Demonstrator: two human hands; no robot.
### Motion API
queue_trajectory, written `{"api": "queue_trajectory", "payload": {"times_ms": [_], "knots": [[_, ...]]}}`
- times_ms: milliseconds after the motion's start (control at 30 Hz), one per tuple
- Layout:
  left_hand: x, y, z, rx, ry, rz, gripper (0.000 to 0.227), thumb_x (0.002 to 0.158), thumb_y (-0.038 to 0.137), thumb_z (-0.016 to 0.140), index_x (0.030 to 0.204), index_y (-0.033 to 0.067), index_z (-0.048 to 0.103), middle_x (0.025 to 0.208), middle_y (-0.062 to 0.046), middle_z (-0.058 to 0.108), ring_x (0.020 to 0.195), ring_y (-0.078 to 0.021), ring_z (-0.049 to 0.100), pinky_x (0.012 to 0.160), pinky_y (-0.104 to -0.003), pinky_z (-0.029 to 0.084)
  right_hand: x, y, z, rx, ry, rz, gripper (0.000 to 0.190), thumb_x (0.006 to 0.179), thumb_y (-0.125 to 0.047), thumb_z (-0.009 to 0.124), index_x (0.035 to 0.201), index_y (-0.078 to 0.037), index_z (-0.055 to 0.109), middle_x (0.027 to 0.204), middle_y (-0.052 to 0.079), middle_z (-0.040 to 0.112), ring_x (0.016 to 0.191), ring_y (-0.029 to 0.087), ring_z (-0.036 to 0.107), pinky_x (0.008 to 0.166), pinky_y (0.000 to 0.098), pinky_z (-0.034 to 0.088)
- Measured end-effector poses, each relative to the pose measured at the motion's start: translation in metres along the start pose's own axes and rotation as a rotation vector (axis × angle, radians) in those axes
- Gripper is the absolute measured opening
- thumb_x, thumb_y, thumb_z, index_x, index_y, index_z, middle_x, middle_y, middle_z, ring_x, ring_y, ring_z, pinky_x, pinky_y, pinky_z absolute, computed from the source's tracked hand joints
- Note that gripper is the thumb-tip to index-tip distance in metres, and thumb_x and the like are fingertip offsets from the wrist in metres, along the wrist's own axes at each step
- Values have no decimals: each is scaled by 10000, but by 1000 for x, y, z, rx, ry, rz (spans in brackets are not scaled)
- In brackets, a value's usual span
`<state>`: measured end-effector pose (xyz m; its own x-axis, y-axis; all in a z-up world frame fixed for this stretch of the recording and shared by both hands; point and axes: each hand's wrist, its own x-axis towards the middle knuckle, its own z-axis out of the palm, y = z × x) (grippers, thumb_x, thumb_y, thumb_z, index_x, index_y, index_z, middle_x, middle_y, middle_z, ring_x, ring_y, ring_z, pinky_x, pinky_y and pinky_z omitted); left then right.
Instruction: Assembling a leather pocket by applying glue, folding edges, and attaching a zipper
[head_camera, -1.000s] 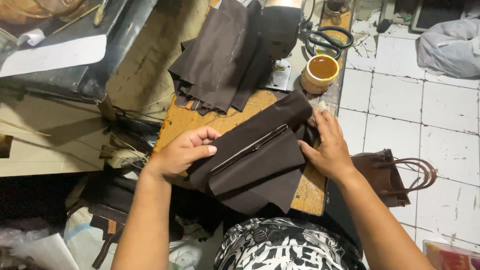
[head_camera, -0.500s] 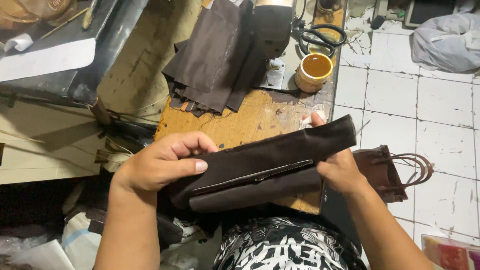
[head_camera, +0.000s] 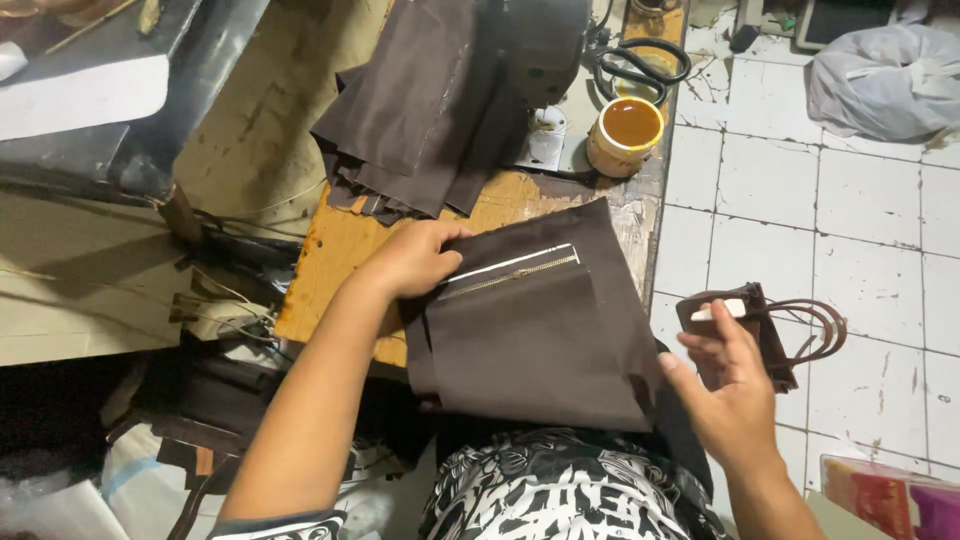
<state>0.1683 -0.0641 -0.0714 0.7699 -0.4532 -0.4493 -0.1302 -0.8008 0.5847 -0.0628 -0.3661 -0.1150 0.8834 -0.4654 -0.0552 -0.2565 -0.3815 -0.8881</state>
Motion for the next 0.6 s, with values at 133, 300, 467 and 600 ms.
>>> {"api": "queue_trajectory", "payload": {"times_ms": [133, 300, 467, 600], "knots": [[8, -8, 8, -166, -51, -30, 297, 935, 224, 570, 1172, 195, 747, 1133, 68, 775, 992, -84, 685, 910, -272, 498, 5, 12, 2, 276, 163, -34, 421, 980, -42, 652, 1387, 40, 580, 1254, 154, 678, 1104, 173, 628, 889, 274, 541], [6, 7, 7, 20, -31, -35, 437, 853, 263, 518, 1222, 300, 747, 1237, 45, 759, 1133, -165, 685, 945, -319, 484, 29, 9, 20, 138, 87, -488, 108, 963, 65, 728, 1043, 28, 665, 1031, 157, 703, 1005, 205, 687, 963, 303, 576], [20, -17, 45, 253, 376, 405, 417, 895, 292, 682, 1308, 233, 690, 1276, -44, 668, 1175, -325, 631, 952, -467, 514, 67, 7, 48, 155, -12, -476, 266, 879, 46, 804, 1068, 34, 616, 953, 171, 753, 905, 235, 758, 888, 357, 578], [14, -17, 82, 266, 467, 646, 385, 985, 369, 604, 1329, 209, 670, 1340, -75, 652, 1285, -338, 585, 1027, -485, 459, 93, -15, 59, 204, -116, -446, 405, 883, 16, 799, 1242, 23, 613, 971, 160, 766, 932, 179, 745, 914, 336, 566]]}}
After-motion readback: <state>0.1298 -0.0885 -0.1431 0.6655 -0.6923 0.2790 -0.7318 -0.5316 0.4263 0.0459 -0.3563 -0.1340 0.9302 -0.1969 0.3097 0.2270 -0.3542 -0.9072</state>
